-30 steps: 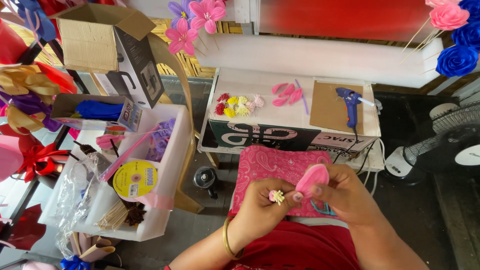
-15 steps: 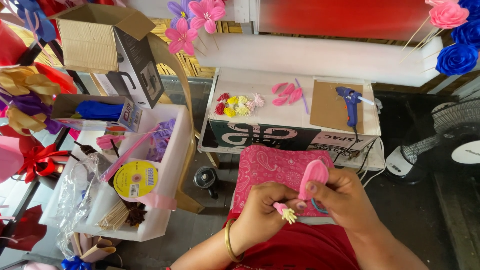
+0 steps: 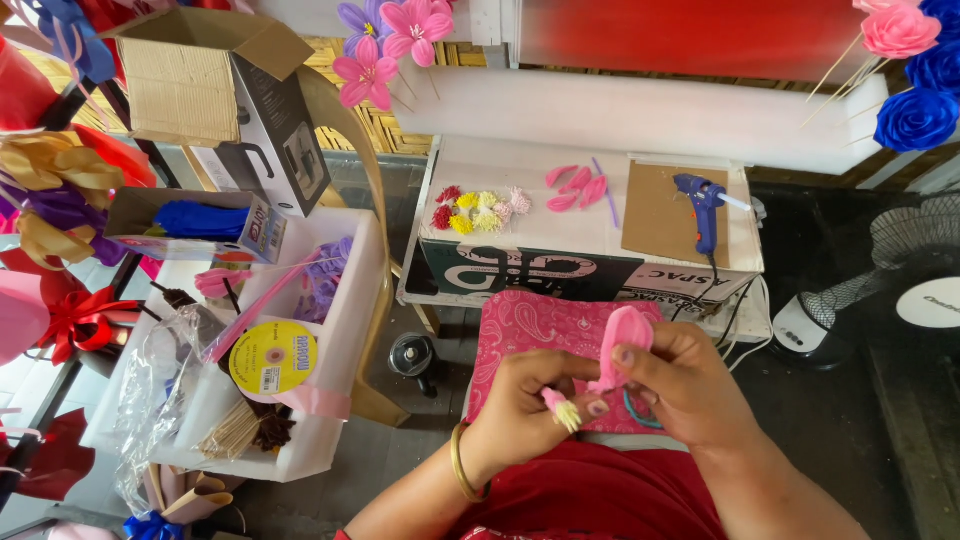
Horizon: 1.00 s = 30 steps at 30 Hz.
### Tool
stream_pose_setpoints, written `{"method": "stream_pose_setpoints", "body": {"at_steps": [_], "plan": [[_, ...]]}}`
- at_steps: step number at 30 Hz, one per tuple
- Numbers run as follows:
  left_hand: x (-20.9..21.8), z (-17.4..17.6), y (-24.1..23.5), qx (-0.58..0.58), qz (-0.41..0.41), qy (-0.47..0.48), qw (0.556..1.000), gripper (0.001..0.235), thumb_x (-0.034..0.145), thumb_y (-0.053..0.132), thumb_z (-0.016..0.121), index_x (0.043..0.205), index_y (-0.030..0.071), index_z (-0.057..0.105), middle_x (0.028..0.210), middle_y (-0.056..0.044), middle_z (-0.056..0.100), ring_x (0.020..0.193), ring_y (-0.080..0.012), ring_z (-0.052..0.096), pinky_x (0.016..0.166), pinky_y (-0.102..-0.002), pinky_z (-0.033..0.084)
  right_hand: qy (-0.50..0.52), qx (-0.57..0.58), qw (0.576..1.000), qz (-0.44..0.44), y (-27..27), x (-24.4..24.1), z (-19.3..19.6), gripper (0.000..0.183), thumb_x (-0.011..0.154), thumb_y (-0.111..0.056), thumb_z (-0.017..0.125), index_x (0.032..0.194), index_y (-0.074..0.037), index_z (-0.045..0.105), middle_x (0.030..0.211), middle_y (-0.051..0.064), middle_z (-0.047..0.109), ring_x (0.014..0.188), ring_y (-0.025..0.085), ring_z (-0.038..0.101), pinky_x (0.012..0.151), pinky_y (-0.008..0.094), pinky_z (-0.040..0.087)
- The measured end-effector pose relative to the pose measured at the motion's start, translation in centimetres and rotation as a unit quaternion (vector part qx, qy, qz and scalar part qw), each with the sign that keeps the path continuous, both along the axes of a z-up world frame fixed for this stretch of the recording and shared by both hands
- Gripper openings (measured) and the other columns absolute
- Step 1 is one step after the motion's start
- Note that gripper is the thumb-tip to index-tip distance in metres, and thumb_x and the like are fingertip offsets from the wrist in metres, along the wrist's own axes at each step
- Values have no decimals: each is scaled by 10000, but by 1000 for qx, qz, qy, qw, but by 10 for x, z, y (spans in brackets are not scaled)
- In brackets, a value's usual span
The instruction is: Attaching small fabric petals to a wooden stick using a hot glue gun to create an artificial flower.
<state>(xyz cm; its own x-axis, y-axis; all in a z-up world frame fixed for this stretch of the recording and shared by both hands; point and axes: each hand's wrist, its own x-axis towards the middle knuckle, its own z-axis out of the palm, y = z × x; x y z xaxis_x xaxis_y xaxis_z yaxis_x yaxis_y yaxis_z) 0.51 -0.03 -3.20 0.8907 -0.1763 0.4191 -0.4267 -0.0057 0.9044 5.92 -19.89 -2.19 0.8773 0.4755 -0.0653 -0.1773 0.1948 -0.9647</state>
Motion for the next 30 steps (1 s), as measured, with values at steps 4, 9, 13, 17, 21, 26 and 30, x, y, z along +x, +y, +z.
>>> {"method": "stream_pose_setpoints", "body": {"at_steps": [4,9,13,17,21,26,30], "plan": [[0,-11,-1,-92,-26,81,992,178,919,147,783,1070,57,752,962,-85,761,831,-137,693,749,-269,554,-53,-17,998,-25,0,0,4,246,918,-196,743,726,-43,758,475,1,476,381,101,404,357,253,345],[-1,-6,-4,-90,-31,65,993,76,973,101,719,1028,51,734,917,-101,757,805,-184,718,731,-307,592,99,4,994,-45,-1,7,-24,264,904,-222,766,679,-91,723,457,4,403,395,110,330,355,271,214],[2,-6,-7,-33,11,-41,999,139,1024,189,654,977,63,686,855,-71,705,723,-206,658,670,-341,526,209,137,968,14,7,8,-23,295,916,-138,743,644,-45,678,490,27,495,402,83,361,428,241,308],[4,-9,-8,-52,23,-62,996,107,1022,147,659,979,55,694,872,-77,716,743,-216,680,684,-343,547,257,149,954,43,11,10,-19,328,922,-202,743,653,-45,641,502,35,455,409,81,347,414,225,287],[7,-17,-5,-36,31,-64,997,103,1009,169,688,991,69,703,872,-77,725,741,-209,692,689,-338,545,266,142,952,54,4,17,-26,343,905,-227,759,649,-47,618,510,36,448,415,77,338,417,222,293],[12,-5,19,-81,55,-65,993,450,966,127,714,1392,93,573,1231,-101,702,530,-28,434,481,-178,398,90,52,978,180,-17,33,-20,338,896,-313,779,685,-53,733,537,41,589,445,120,450,434,278,306],[12,-4,19,-20,-4,-137,990,626,912,27,760,1483,103,514,1527,-184,495,559,-49,490,518,-178,468,114,68,943,305,-9,34,-17,342,878,-382,800,714,-87,746,509,-3,536,413,104,402,413,267,291]]}}
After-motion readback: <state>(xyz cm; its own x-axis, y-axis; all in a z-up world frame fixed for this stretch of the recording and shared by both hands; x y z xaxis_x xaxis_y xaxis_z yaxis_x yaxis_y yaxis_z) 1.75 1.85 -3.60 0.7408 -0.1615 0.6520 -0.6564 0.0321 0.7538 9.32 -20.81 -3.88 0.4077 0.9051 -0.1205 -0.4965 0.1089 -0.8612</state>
